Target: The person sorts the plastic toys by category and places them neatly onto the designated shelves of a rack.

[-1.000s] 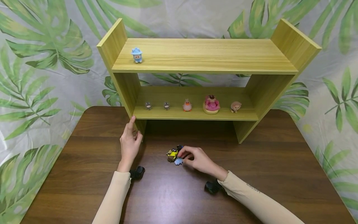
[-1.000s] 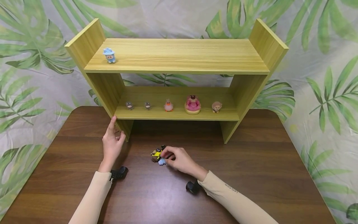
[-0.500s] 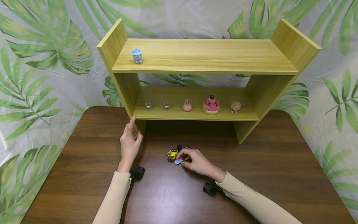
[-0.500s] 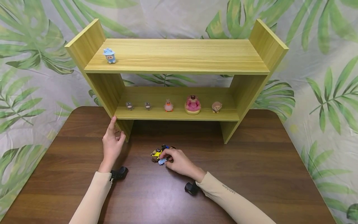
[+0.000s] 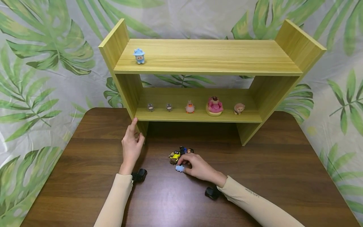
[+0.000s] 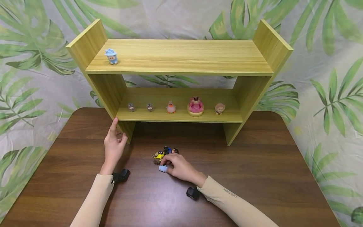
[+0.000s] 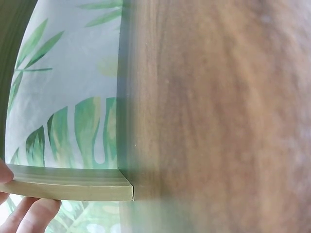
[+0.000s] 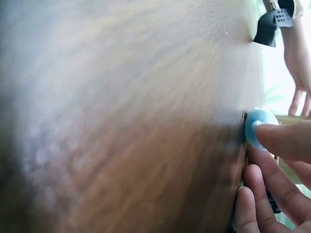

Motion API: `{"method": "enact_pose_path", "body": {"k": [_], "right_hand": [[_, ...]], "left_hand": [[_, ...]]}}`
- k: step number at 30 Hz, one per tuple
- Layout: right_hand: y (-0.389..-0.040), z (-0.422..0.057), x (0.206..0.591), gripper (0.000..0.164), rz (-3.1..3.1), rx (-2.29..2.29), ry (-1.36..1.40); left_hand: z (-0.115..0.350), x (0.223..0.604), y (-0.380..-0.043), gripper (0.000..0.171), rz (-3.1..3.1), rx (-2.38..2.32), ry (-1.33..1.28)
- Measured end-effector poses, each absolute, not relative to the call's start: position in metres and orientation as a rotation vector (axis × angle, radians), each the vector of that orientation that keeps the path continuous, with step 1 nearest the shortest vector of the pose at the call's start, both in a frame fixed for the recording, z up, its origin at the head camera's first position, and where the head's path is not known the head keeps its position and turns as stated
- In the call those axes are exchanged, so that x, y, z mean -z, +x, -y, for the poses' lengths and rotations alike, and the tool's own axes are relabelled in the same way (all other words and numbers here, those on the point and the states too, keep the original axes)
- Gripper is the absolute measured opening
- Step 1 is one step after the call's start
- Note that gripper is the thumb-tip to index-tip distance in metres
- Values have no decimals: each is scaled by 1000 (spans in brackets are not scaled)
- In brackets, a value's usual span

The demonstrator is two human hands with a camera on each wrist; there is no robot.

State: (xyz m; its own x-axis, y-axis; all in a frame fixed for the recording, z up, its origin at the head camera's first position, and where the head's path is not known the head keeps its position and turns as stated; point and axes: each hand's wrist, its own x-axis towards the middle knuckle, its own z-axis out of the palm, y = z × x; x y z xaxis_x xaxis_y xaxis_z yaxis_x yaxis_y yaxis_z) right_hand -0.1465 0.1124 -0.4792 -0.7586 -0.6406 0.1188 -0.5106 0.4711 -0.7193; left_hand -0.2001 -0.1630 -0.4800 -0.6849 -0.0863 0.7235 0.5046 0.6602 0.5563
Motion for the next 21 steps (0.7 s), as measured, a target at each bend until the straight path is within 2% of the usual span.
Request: {"method": "enact_pose_path", "body": {"k": [9, 21], "right_hand": [[-145, -109, 477, 24, -2573, 1005, -1080], [-146, -110, 477, 18, -2494, 1189, -992]], "left_hand": [[163, 480, -200, 86, 2119, 1006, -323], [163, 480, -200, 86, 2118, 1008, -323]]}}
